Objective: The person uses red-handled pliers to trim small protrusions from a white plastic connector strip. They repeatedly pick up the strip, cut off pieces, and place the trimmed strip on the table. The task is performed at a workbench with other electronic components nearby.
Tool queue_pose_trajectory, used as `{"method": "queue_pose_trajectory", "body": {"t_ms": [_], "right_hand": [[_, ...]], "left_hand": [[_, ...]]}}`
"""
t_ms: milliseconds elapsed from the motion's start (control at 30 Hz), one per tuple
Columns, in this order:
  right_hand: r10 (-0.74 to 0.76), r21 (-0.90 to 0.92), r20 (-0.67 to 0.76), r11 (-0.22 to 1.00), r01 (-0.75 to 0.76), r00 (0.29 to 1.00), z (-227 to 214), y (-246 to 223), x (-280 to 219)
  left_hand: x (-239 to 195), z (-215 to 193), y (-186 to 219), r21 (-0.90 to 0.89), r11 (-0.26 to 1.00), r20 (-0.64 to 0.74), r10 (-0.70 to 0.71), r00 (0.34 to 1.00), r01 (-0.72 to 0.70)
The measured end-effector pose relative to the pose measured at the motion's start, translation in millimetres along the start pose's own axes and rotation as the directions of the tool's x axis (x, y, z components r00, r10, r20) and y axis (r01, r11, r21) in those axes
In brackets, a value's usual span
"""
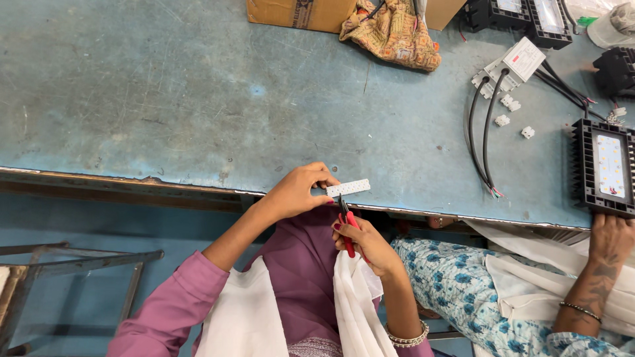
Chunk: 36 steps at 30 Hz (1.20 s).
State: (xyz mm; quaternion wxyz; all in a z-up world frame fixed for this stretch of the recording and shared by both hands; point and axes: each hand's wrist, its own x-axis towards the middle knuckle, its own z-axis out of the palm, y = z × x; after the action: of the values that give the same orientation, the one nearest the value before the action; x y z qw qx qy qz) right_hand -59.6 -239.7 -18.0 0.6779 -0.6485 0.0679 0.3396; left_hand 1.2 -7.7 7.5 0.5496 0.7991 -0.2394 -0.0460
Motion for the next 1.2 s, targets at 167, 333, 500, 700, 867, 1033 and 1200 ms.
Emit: {"method": "queue_pose_trajectory", "body": {"t_ms": [167, 333, 500, 700, 867, 1033, 1200], "right_hand": [[0.086, 0.003, -0.070, 0.996, -0.087, 0.994, 2.9, 4.7, 3.7], [0.086, -0.098, -0.050, 0.991, -0.091, 0.995, 1.1, 6.2, 6.6], [0.065, -0.204, -0.038, 0.976, -0.072, 0.997, 1.0, -4.0, 7.1], [0.096, -0.215, -0.056, 0.971, -0.106, 0.994, 3.9, -12.2, 3.5], [0.055, -0.215, -0.069, 0.974, -0.069, 0.996, -6.7, -11.3, 6.8], [0.041, -0.250, -0.022, 0.967, -0.045, 0.999, -20.3, -9.0, 9.8], [0.076, -0.237, 0.018, 0.969, -0.070, 0.997, -28.3, -13.0, 14.1]], "left_hand": [[-1.8, -0.5, -0.1, 0.013, 1.000, 0.014, 0.017, 1.000, -0.017], [-3.2, -3.1, 1.3, 0.029, 0.999, 0.044, 0.026, 0.999, -0.027], [-4.6, -3.0, -1.1, 0.073, 0.997, 0.064, 0.028, 0.998, -0.033], [7.4, -0.2, -24.3, 0.010, 0.999, 0.092, 0.050, 0.995, -0.051], [62.0, 4.1, -40.1, 0.073, 0.991, 0.212, 0.090, 0.973, -0.107], [110.8, 10.4, -35.2, 0.114, 0.993, 0.530, -0.037, 0.847, -0.028], [126.6, 17.5, -23.6, 0.258, 0.964, 0.569, -0.202, 0.797, 0.061]]}}
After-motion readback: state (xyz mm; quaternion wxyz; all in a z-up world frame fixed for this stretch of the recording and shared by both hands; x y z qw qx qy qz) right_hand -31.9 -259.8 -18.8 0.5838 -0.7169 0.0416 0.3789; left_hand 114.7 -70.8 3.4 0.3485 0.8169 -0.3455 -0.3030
